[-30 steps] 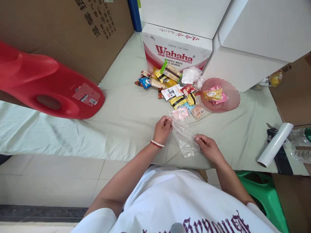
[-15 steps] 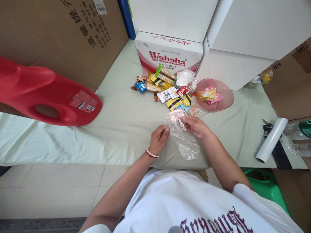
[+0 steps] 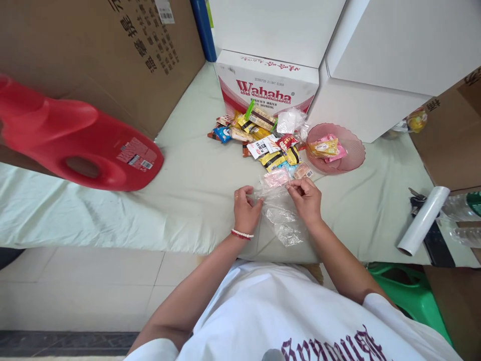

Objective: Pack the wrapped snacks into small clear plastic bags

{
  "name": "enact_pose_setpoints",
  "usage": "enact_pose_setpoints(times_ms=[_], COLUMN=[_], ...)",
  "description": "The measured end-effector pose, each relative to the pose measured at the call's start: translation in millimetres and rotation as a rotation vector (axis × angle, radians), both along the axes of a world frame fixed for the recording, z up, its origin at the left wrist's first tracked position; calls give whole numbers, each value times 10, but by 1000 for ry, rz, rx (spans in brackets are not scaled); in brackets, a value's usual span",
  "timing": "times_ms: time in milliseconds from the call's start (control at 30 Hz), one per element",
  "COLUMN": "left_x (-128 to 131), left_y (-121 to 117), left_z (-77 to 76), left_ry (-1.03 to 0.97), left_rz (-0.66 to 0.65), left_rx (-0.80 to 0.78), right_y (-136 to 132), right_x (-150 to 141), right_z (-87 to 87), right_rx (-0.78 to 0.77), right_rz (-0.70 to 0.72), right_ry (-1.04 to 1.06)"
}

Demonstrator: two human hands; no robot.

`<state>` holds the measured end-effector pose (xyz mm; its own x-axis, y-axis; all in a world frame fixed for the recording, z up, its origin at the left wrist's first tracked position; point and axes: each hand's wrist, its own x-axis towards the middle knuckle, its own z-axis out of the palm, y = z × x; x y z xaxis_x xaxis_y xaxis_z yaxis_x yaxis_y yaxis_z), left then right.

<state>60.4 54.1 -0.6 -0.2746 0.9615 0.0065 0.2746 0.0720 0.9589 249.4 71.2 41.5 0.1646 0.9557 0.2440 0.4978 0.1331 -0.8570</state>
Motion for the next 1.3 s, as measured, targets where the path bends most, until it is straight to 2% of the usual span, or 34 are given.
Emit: enact_pose_setpoints(times_ms=[67,100,200,267,400,467,667,900,1067,1167,1300], left_x=[26,43,113,163,222,228,194,150,152,178,216], left_y=[-22,-31,-42,-36,-29,-39,-79,-143,-185,-204,-215], left_z=[109,174,378,494,630,650,631,693,645,624,643], left_ry=[65,72,-49,-252,-655,-711,-694,-813,-806,-746,-650], left_rz=[68,55,-96,-168,-197,-193,-140,-206,-260,-293,-314], left_rx=[86,129,162,65,-228,-290,-292,-320,-275,-234,-166], right_y=[-43,-63,-124,-164,-231,-255,-327,-409,-461,-493,-490], right_x=[-25,-39,-75,-91,-104,-107,-115,-112,-78,-73,-97], right_z=[15,17,6,-12,-55,-70,-50,-38,74,210,320], right_rx=[51,76,123,118,55,35,43,69,175,110,-42], right_rz=[35,52,91,107,117,125,121,106,228,293,243], right_ry=[-77,-102,-154,-188,-212,-215,-237,-202,-94,13,154])
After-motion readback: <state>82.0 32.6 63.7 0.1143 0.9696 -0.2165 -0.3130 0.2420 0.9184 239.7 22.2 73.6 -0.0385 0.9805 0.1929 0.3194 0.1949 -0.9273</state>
